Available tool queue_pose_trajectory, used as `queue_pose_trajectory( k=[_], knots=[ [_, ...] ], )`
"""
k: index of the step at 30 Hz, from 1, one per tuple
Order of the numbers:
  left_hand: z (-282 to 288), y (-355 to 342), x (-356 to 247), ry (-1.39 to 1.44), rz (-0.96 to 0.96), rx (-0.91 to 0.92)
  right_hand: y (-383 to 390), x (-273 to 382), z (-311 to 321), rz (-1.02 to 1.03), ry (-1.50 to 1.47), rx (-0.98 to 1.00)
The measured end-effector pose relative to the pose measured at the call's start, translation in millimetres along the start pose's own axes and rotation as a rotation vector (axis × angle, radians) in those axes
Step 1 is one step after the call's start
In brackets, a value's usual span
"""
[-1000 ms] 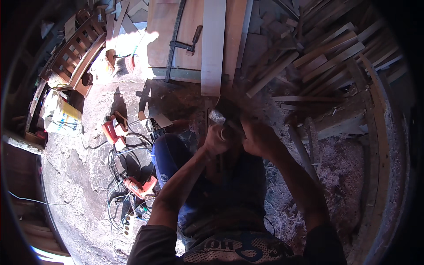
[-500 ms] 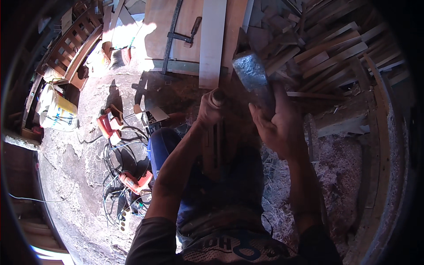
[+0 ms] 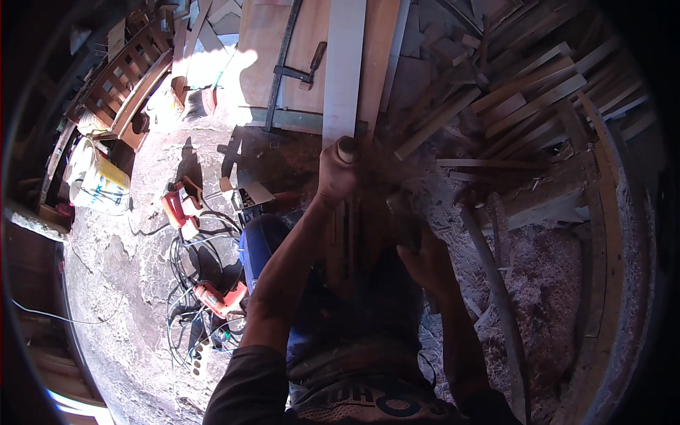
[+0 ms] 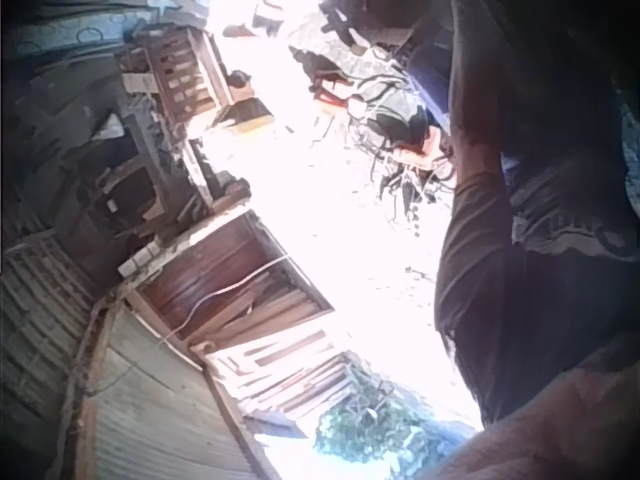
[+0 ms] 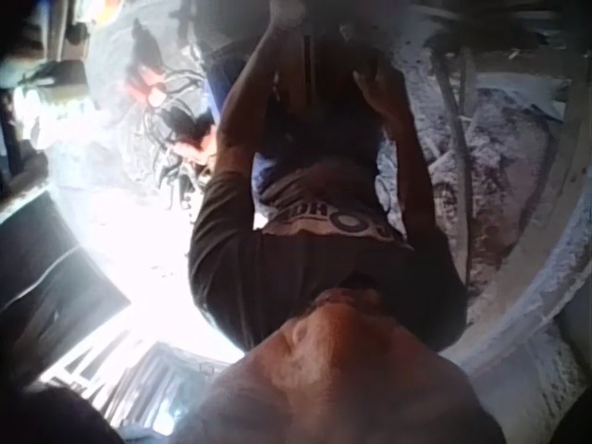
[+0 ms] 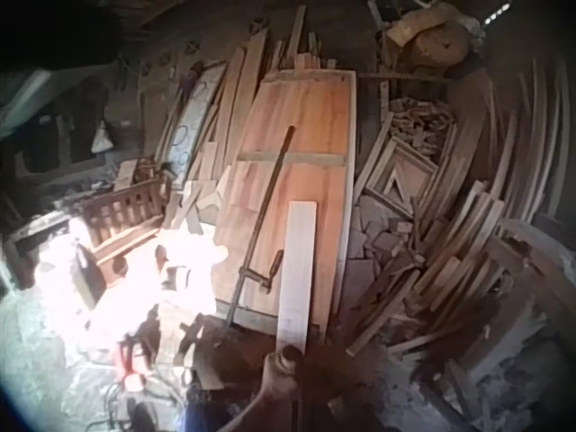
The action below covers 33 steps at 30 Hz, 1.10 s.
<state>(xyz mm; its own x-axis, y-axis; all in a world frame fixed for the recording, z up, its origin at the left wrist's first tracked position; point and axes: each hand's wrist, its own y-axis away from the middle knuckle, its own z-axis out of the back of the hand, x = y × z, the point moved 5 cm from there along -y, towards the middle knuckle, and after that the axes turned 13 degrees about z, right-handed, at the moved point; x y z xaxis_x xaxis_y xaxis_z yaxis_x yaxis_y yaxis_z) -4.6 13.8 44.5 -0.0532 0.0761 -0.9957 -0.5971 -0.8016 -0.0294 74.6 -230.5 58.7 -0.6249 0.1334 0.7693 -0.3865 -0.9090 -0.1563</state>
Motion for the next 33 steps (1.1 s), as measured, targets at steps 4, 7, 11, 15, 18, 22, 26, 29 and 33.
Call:
queue_pose_trajectory(
  k=[4,7,11,15,18,22,26,29,33],
  knots=[
    [-61.4,26.1,-116.5,-0.300,-0.470,0.033,63.4,-54.3,24.8,-0.223,0.083,-0.128],
    [-127.0,31.7,-73.9,-0.676,-0.896,0.217,96.6,-96.8,29.7,-0.361,0.084,-0.192],
    [-215.9,61.8,98.7,-1.238,-0.894,0.665,161.6,-159.9,12.1,-0.595,-0.001,-0.239],
    [-265.7,83.9,207.9,-1.305,-0.662,0.776,188.7,-167.4,1.6,-0.800,-0.174,-0.209],
    [-295.7,93.6,232.7,-1.325,-0.679,0.745,222.0,-192.3,-5.9,-0.901,-0.264,-0.268],
    [-313.0,83.6,249.9,-1.344,-0.501,0.843,233.8,-206.2,-13.5,-0.956,-0.318,-0.271],
    [-283.9,70.9,232.2,-1.145,-0.530,0.508,235.0,-215.6,-17.4,-0.969,-0.357,-0.290],
    [-243.5,66.0,180.6,-1.249,-0.495,0.555,232.8,-220.5,-15.2,-0.942,-0.382,-0.289],
    [-158.9,94.3,231.7,-1.129,-0.180,0.764,216.6,-226.1,-20.5,-0.815,-0.346,-0.233]
  ],
)
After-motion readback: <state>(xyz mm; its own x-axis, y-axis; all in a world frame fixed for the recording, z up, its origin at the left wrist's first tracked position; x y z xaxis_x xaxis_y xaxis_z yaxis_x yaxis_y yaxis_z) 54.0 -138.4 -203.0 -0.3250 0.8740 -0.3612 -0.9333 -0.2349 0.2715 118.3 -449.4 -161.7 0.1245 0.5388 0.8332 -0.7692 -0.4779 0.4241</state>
